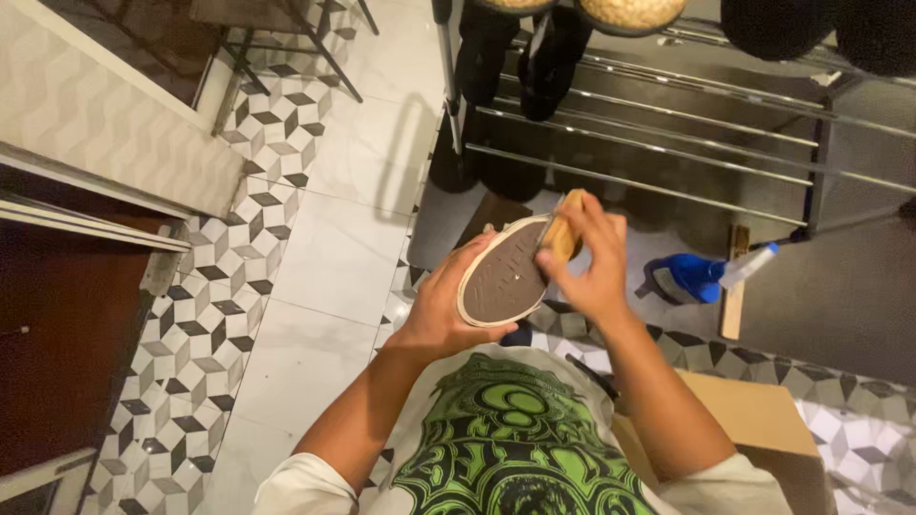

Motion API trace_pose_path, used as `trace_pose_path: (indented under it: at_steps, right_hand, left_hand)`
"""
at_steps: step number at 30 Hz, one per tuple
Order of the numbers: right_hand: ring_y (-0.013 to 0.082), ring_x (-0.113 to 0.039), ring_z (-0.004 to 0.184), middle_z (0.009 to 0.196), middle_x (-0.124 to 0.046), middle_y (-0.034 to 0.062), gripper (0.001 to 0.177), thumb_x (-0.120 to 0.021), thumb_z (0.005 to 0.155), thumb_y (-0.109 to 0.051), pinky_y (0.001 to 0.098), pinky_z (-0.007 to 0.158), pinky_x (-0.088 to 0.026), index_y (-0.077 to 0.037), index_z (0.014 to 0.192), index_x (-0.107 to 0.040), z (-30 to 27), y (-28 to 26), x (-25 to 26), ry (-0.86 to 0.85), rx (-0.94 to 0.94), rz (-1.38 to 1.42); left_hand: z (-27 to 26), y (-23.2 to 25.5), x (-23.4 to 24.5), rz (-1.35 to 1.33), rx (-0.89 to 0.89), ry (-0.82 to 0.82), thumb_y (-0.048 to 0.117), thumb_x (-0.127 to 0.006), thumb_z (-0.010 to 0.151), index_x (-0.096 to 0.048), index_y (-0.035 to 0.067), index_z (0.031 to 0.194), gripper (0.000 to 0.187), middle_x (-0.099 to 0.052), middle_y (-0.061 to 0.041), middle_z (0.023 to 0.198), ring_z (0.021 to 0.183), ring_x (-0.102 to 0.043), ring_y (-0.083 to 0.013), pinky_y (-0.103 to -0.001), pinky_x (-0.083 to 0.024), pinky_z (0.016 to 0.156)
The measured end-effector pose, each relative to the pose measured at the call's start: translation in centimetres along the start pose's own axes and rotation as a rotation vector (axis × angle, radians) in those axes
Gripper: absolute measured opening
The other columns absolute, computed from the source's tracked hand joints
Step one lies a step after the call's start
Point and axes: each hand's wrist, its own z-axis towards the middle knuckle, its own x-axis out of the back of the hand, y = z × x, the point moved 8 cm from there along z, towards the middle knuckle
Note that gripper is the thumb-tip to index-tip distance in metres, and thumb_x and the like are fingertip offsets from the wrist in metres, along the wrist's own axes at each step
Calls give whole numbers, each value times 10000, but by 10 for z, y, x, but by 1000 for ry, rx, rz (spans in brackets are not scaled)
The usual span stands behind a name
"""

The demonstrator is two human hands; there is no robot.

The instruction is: The person scrubs a white high-top sneaker with a wooden-handled brush, focusing on the upper canvas, laces, and rubber sole. The person rotates the shoe to clean different sides and the bottom tread.

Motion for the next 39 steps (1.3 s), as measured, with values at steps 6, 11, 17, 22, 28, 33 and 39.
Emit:
trace_pose_path:
  at_steps: [6,11,17,22,28,33,39]
  right_hand:
    - [411,-512,1240,1490,-455,272,497,-810,726,-378,470,985,-375,-186,1173,-707,-23,-70,-16,-159,422,-38]
    - [374,-511,1253,1489,-521,228,610,-833,785,-407,467,1049,-388,-80,1276,-677,12,19,1,-32,83,-59]
    - [384,-474,1222,1495,-455,269,692,-824,725,-447,472,1031,-421,-107,1300,-644,-19,-24,3,-67,152,-1]
    - [410,-447,1272,1408,-442,247,659,-793,720,-484,478,1036,-414,-153,1267,-637,-10,4,21,-65,165,29]
    - [186,-541,1105,1342,-560,73,502,-672,955,-372,315,901,-435,-106,1373,-592,-13,125,62,182,-506,391]
    - [144,-593,1161,1275,-619,48,469,-608,990,-344,264,1003,-461,-69,1366,-551,-19,123,81,260,-534,874]
    - [124,-425,961,1064,-495,55,501,-641,1085,-269,273,933,-364,-21,1511,-555,-28,123,99,301,-475,764]
  left_hand:
    - [19,4,9,-8,28,-51,217,-919,741,-423,2,1542,967,-484,-218,1601,1486,-509,-342,-414,-433,1231]
    - [23,12,3,5,-45,-32,200,-956,677,-430,0,1499,997,-510,-212,1533,1452,-512,-339,-419,-423,1216]
    - [30,-4,-2,-92,-9,4,182,-943,663,-421,5,1538,1034,-514,-192,1578,1452,-548,-308,-409,-451,1214]
    - [26,7,-6,-117,-22,14,187,-988,627,-433,8,1533,1078,-536,-173,1553,1419,-569,-276,-396,-459,1199]
    - [23,16,-9,-425,27,42,172,-988,637,-451,-9,1515,1045,-566,-154,1531,1418,-568,-248,-393,-448,1228]
    - [28,-2,-9,-367,143,45,206,-999,557,-475,0,1467,1070,-614,-139,1455,1345,-602,-221,-375,-472,1165]
    - [27,4,-16,-101,168,39,243,-960,517,-511,42,1466,1069,-696,-131,1356,1262,-687,-228,-374,-526,1103]
